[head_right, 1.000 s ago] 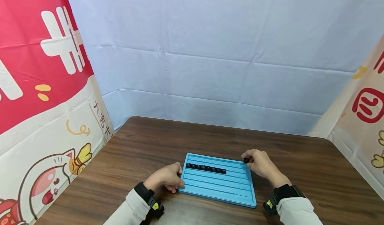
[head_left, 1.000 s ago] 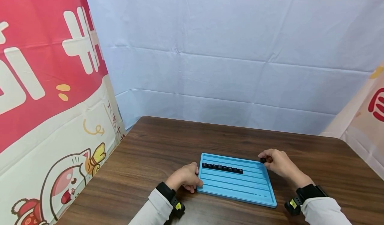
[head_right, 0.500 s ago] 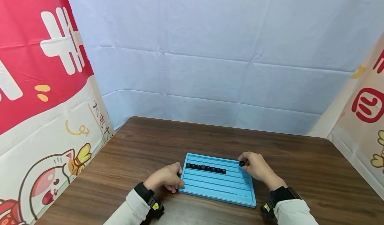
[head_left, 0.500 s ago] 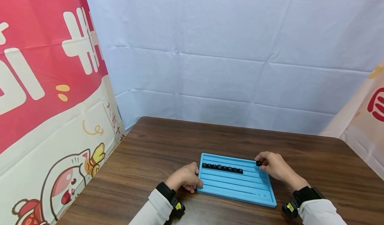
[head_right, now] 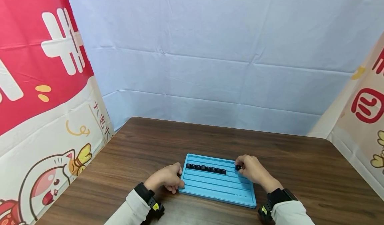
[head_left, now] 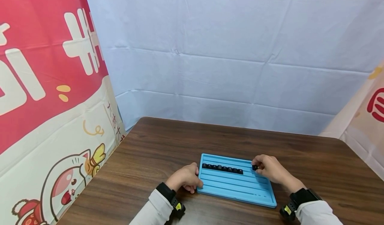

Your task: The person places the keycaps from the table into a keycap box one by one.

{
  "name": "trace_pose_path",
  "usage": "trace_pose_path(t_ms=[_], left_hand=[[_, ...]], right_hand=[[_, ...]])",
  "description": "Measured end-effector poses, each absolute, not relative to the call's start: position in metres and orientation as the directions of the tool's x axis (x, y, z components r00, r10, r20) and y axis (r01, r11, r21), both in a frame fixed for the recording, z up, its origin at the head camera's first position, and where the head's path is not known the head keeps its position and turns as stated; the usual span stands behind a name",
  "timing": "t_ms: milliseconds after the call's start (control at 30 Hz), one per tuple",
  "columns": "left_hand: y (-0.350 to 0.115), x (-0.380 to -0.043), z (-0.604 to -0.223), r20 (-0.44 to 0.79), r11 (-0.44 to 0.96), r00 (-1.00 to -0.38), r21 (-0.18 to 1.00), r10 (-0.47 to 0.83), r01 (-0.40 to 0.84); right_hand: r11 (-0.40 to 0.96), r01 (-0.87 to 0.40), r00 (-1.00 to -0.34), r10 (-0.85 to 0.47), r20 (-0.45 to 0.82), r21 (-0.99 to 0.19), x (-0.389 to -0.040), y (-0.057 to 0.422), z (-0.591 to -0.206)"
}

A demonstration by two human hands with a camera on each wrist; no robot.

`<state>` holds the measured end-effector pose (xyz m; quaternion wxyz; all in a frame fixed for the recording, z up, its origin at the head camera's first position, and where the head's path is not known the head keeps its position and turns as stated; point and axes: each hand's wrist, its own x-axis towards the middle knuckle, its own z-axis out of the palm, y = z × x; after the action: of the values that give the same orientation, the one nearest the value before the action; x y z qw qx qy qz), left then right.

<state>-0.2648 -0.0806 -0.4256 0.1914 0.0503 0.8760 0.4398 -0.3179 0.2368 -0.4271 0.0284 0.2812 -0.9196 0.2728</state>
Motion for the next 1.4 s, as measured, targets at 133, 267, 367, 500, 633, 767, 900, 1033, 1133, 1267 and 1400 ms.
trace_pose_path(t_ms=[133,267,367,500,633,767,900,1033,1133,1267,1400], left_hand=[[-0.08,-0.265,-0.425,-0.294,0.61,-0.92,0.788,0.26,-0.08],[-0.08,-0.265,-0.425,-0.296,0.61,-0.918,0.788,0.263,-0.079],[-0.08,-0.265,-0.425,-0.3,0.609,-0.916,0.789,0.265,-0.081],[-0.081,-0.265,-0.425,-0.303,0.607,-0.914,0.79,0.269,-0.083],[-0.082,-0.264,-0.425,-0.304,0.61,-0.913,0.788,0.271,-0.082],[-0.083,-0.264,-0.425,-0.305,0.615,-0.914,0.784,0.268,-0.082],[-0.084,-0.264,-0.427,-0.303,0.622,-0.917,0.778,0.259,-0.081],[-0.085,-0.265,-0.429,-0.306,0.622,-0.919,0.778,0.251,-0.089],[-0.084,-0.265,-0.429,-0.307,0.616,-0.918,0.782,0.251,-0.093],[-0.084,-0.265,-0.429,-0.31,0.615,-0.917,0.783,0.251,-0.096],[-0.083,-0.264,-0.429,-0.31,0.624,-0.918,0.776,0.249,-0.093]], right_hand=[[0.688,-0.531,-0.839,-0.507,0.197,-0.494,-0.316,0.235,-0.429],[0.686,-0.52,-0.844,-0.503,0.183,-0.509,-0.315,0.231,-0.43],[0.685,-0.519,-0.843,-0.507,0.177,-0.511,-0.313,0.228,-0.431],[0.68,-0.537,-0.832,-0.525,0.179,-0.5,-0.313,0.225,-0.434],[0.671,-0.545,-0.824,-0.539,0.173,-0.503,-0.313,0.223,-0.436],[0.664,-0.543,-0.823,-0.543,0.168,-0.514,-0.313,0.221,-0.437],[0.659,-0.545,-0.821,-0.546,0.168,-0.518,-0.312,0.22,-0.439],[0.657,-0.552,-0.816,-0.553,0.168,-0.514,-0.313,0.219,-0.439],[0.657,-0.554,-0.814,-0.555,0.17,-0.511,-0.314,0.218,-0.44],[0.653,-0.557,-0.812,-0.557,0.172,-0.513,-0.314,0.217,-0.44],[0.647,-0.563,-0.808,-0.562,0.176,-0.514,-0.313,0.216,-0.441]])
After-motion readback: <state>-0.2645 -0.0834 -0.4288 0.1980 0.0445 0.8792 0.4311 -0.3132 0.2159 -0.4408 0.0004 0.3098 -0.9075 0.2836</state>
